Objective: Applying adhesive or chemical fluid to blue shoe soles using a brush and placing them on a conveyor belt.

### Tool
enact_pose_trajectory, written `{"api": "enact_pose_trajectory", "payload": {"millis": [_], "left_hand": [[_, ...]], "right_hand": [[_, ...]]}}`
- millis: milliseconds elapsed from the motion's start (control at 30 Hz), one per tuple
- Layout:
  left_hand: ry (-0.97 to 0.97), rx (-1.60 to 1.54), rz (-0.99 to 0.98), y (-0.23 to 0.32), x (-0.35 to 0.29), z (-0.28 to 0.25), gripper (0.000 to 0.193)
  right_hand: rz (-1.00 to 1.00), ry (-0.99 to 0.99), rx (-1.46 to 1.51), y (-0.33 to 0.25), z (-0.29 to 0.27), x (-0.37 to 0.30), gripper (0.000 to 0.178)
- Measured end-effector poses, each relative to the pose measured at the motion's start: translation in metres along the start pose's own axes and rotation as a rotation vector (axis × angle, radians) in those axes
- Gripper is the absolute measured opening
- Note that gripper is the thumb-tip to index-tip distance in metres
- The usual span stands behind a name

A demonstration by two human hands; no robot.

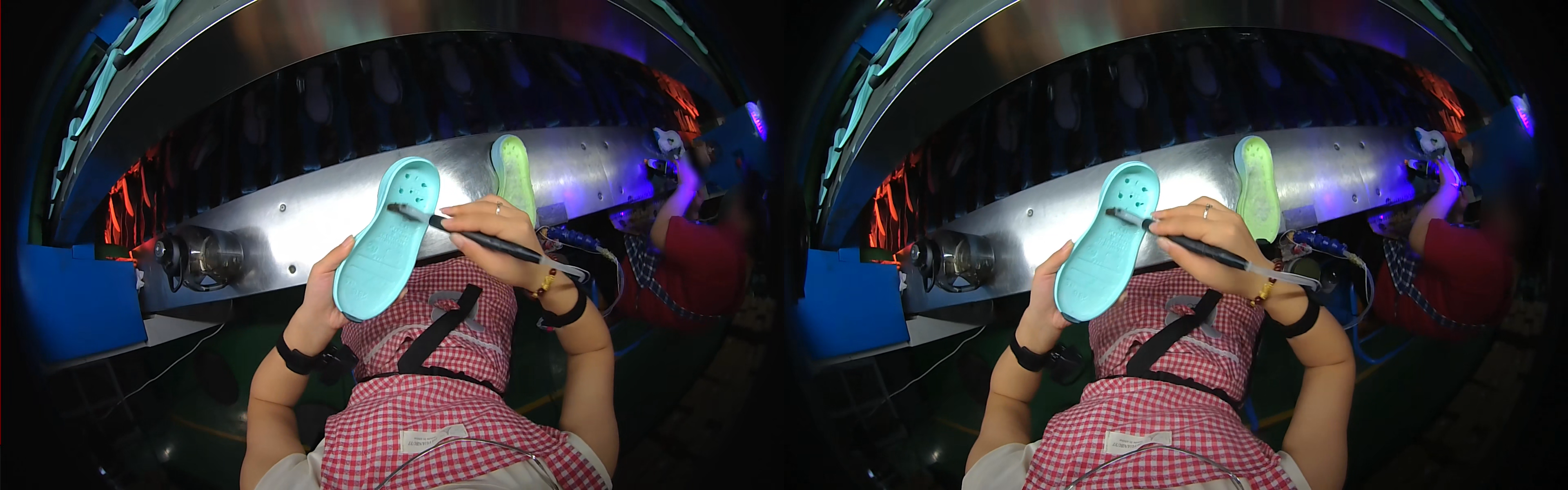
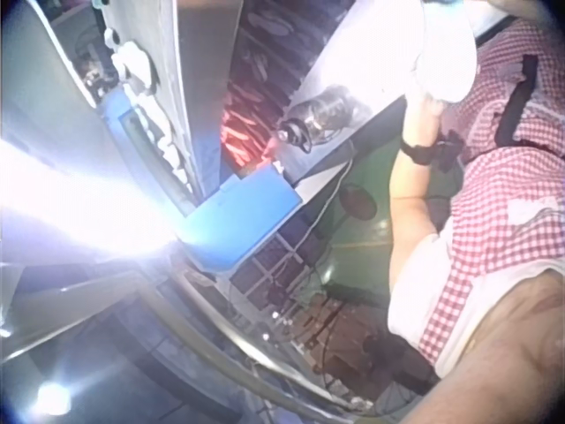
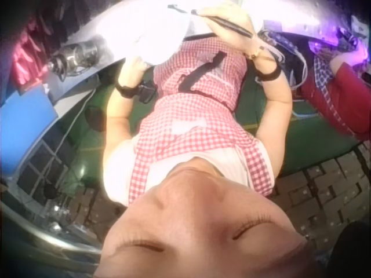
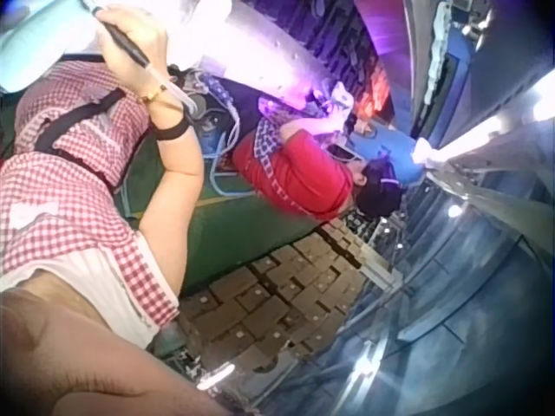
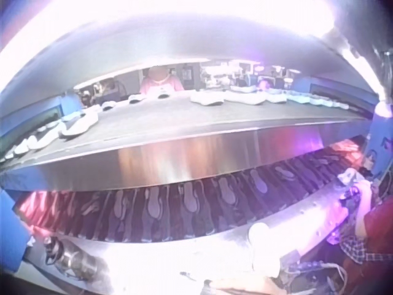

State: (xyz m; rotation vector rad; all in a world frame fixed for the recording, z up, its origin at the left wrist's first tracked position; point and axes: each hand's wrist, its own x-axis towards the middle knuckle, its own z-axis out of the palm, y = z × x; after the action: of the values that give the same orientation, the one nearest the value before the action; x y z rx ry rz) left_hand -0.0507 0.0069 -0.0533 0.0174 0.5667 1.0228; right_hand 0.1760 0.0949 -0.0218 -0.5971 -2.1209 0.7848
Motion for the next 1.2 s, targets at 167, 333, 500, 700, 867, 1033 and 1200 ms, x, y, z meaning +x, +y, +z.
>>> {"api": "enact_pose_trajectory", "payload": {"millis": [167,333,500,700,867,1033,1200], "left_hand": [[0.083,0.038,0.086,-0.013,0.012,0.016,0.047],[0.11,0.075,0.184,-0.026,0.027,0.029,0.044],[0.154,0.098,0.224,-0.029,0.037,0.026,0.042],[0.078,0.174,0.252,-0.026,0.04,0.026,0.043],[0.017,0.145,0.194,-0.004,0.046,0.017,0.044],[0.032,0.009,0.174,0.003,0.035,0.034,0.047],[0.005,-0.005,0.183,-0.005,0.023,0.049,0.051]], "right_hand": [[0.307,0.179,0.091,0.018,0.012,0.002,0.019],[0.131,0.273,-0.076,0.029,0.037,0.007,0.021],[0.121,0.157,-0.244,0.001,0.047,-0.007,0.034],[0.14,0.174,-0.182,-0.008,0.044,-0.016,0.032],[-0.01,0.162,0.044,-0.028,0.058,-0.033,0.026],[0.239,0.139,0.453,-0.026,0.01,-0.012,0.021],[0.154,0.311,0.241,-0.022,-0.032,0.004,0.021]]}}
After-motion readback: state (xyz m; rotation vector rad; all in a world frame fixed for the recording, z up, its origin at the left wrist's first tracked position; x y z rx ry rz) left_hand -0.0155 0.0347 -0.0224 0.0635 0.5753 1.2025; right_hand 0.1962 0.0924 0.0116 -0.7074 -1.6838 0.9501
